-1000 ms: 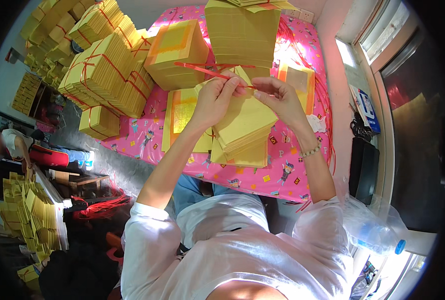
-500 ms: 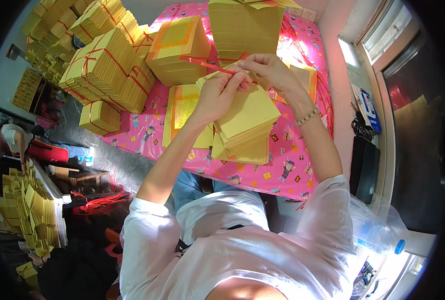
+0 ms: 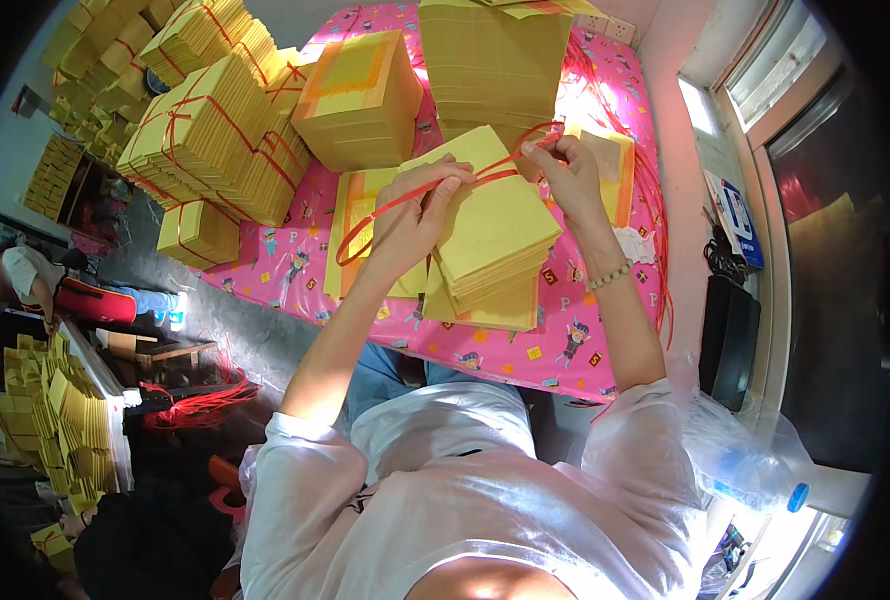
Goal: The person stacks yellow paper sheets on a table, aligns them, and ties the stack with a red ribbon. The person then places the tied stack onto a larger pile of similar stacks.
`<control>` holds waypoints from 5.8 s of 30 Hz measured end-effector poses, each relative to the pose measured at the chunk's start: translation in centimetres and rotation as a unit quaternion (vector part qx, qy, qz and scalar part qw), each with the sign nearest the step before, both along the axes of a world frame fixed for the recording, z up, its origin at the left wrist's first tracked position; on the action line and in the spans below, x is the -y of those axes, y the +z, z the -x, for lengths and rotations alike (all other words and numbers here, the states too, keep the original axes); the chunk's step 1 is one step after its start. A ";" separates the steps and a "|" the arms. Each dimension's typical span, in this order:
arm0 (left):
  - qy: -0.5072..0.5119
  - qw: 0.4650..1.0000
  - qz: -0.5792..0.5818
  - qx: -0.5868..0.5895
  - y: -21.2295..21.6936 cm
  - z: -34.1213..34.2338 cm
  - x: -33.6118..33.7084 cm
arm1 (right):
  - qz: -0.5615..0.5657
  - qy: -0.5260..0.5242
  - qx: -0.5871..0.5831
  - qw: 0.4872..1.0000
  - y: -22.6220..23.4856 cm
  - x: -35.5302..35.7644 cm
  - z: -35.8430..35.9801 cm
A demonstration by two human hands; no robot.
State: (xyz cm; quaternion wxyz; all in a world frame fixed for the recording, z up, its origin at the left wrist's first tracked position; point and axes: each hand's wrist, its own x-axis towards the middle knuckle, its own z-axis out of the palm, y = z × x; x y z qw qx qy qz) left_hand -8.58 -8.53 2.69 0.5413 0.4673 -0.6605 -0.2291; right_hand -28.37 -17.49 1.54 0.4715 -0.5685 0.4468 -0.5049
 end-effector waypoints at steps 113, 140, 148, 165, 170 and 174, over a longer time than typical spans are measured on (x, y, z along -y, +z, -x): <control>-0.025 0.858 -0.146 -0.492 -6.2 -3.7 -0.1 | 0.241 -0.054 0.063 0.967 -2.2 -7.9 2.3; -0.140 0.890 0.010 0.434 6.3 4.1 -0.6 | 0.437 -0.053 -0.333 0.834 4.8 -11.8 6.1; -0.187 0.891 0.022 0.413 6.8 5.6 -1.0 | 0.371 0.000 -0.256 0.893 4.1 -10.7 5.9; -0.141 0.934 -0.004 0.328 4.1 7.9 -0.5 | 0.137 0.042 -0.280 0.949 7.6 -10.6 5.7; -0.174 0.935 0.008 0.309 3.7 7.4 0.1 | 0.111 0.028 -0.162 0.980 6.6 -10.5 6.0; -0.231 0.930 -0.092 0.270 4.7 7.0 0.8 | 0.026 0.011 -0.110 0.994 5.5 -10.5 7.2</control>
